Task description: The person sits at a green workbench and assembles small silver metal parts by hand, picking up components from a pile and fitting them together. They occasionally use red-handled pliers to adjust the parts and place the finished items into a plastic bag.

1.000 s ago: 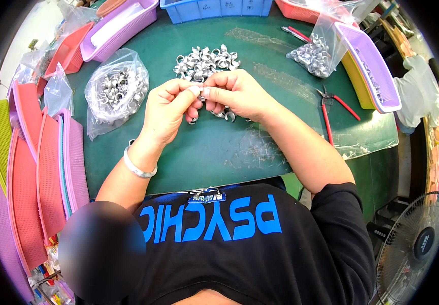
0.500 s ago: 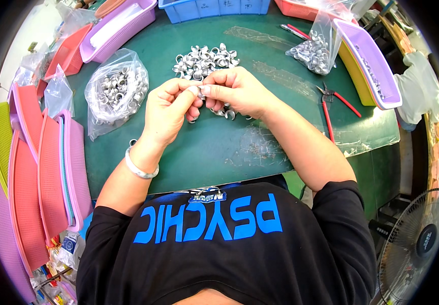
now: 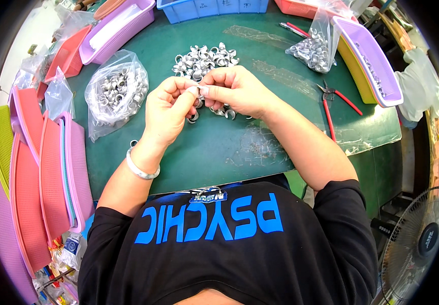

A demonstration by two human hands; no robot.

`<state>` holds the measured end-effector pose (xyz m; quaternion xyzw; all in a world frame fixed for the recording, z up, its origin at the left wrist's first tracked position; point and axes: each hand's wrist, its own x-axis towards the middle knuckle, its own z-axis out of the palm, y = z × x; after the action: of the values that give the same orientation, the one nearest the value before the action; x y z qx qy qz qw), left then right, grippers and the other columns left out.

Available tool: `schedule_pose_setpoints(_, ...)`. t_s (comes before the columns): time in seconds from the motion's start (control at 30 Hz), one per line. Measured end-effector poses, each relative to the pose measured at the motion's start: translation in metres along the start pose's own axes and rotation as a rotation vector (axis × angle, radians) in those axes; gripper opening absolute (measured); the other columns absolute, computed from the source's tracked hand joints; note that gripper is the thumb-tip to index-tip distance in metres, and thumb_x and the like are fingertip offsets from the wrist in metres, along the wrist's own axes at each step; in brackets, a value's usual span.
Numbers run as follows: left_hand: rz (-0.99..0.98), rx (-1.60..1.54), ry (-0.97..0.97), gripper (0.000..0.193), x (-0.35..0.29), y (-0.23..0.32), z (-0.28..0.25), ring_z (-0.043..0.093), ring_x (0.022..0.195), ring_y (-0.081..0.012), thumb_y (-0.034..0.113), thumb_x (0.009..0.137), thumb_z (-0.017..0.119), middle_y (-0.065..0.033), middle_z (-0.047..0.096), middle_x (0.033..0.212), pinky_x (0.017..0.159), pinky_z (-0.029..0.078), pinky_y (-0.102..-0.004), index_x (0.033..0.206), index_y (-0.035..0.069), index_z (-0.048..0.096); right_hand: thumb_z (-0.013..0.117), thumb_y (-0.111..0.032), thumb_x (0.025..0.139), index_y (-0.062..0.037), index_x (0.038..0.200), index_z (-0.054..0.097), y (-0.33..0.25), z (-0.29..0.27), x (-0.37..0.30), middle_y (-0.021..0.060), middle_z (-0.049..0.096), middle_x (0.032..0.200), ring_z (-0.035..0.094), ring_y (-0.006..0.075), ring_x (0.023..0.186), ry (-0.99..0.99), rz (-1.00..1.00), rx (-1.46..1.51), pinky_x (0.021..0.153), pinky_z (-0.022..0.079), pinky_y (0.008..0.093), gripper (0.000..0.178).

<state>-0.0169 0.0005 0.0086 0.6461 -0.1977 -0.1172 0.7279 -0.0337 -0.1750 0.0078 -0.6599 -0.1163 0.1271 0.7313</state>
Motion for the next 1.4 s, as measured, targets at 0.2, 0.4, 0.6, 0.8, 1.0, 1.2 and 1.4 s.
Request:
schedule_pose_setpoints(0.2, 0.247, 0.222, 0.105, 0.003, 0.0012, -0.0028, -0.0003, 0.052, 0.056, -0.0027, 0.003, 0.078, 0.059, -0.0001, 0.058, 0.065, 0.05, 0.042, -0.0173, 0.077, 0.001, 0.058, 0.061, -0.012, 0.081, -0.0024, 0.087, 0.06, -0.0078, 0.0012, -0.0026, 0.0002, 0.059, 0.077, 0.054, 0.0064, 0.068, 0.047, -0.053, 0.041, 0.064, 0.045, 0.0209, 0.012)
schedule_pose_setpoints(0.4, 0.449, 0.436, 0.117, 0.003, 0.001, 0.0017, 0.0003, 0.052, 0.055, -0.0042, 0.001, 0.077, 0.059, -0.0018, 0.057, 0.064, 0.049, 0.042, -0.0187, 0.076, 0.001, 0.057, 0.061, -0.011, 0.08, -0.002, 0.089, 0.06, -0.0075, 0.0022, -0.0038, 0.0012, 0.059, 0.078, 0.054, 0.0074, 0.071, 0.041, -0.074, 0.046, 0.067, 0.045, 0.0227, 0.013)
schedule_pose_setpoints(0.6, 0.501, 0.526, 0.108, 0.004, 0.0001, 0.0023, 0.0, 0.053, 0.055, -0.0068, 0.002, 0.076, 0.061, -0.0038, 0.058, 0.067, 0.05, 0.043, -0.0201, 0.078, 0.001, 0.058, 0.062, -0.01, 0.079, -0.0024, 0.085, 0.06, -0.0089, 0.0034, -0.0048, -0.0004, 0.059, 0.079, 0.053, 0.0057, 0.07, 0.059, -0.055, 0.055, 0.066, 0.044, 0.0208, 0.01)
schedule_pose_setpoints(0.8, 0.568, 0.618, 0.1, 0.004, 0.0009, -0.0004, -0.0016, 0.054, 0.054, -0.0083, 0.001, 0.076, 0.061, -0.005, 0.058, 0.068, 0.049, 0.044, -0.021, 0.079, 0.001, 0.059, 0.061, -0.008, 0.078, -0.0023, 0.085, 0.06, -0.0094, 0.0048, -0.0052, -0.0007, 0.058, 0.079, 0.052, 0.0055, 0.07, 0.068, -0.051, 0.05, 0.066, 0.044, 0.0203, 0.009)
schedule_pose_setpoints(1.0, 0.626, 0.62, 0.118, 0.008, 0.003, -0.003, 0.0005, 0.053, 0.051, -0.0201, 0.0, 0.07, 0.061, -0.0078, 0.055, 0.063, 0.046, 0.042, -0.0291, 0.075, 0.004, 0.056, 0.061, -0.01, 0.079, -0.0027, 0.086, 0.059, -0.0051, 0.0034, -0.0041, -0.0009, 0.058, 0.077, 0.054, 0.0058, 0.07, 0.064, -0.082, 0.028, 0.065, 0.045, 0.0208, 0.011)
schedule_pose_setpoints(1.2, 0.653, 0.656, 0.107, 0.009, 0.0034, -0.004, 0.0001, 0.053, 0.051, -0.0216, -0.001, 0.069, 0.061, -0.008, 0.054, 0.062, 0.045, 0.042, -0.0304, 0.074, 0.004, 0.056, 0.061, -0.007, 0.077, -0.0022, 0.084, 0.06, -0.0067, 0.0046, -0.0043, -0.0013, 0.057, 0.077, 0.051, 0.0052, 0.069, 0.082, -0.039, 0.048, 0.064, 0.043, 0.0197, 0.008)
schedule_pose_setpoints(1.4, 0.686, 0.672, 0.098, 0.009, 0.0046, -0.0052, 0.0002, 0.053, 0.051, -0.0217, -0.001, 0.068, 0.061, -0.0078, 0.053, 0.061, 0.045, 0.042, -0.0308, 0.074, 0.004, 0.055, 0.06, -0.01, 0.079, -0.0026, 0.086, 0.059, -0.0031, 0.0026, -0.0037, -0.001, 0.057, 0.076, 0.052, 0.0061, 0.068, 0.081, -0.052, 0.032, 0.064, 0.043, 0.0213, 0.01)
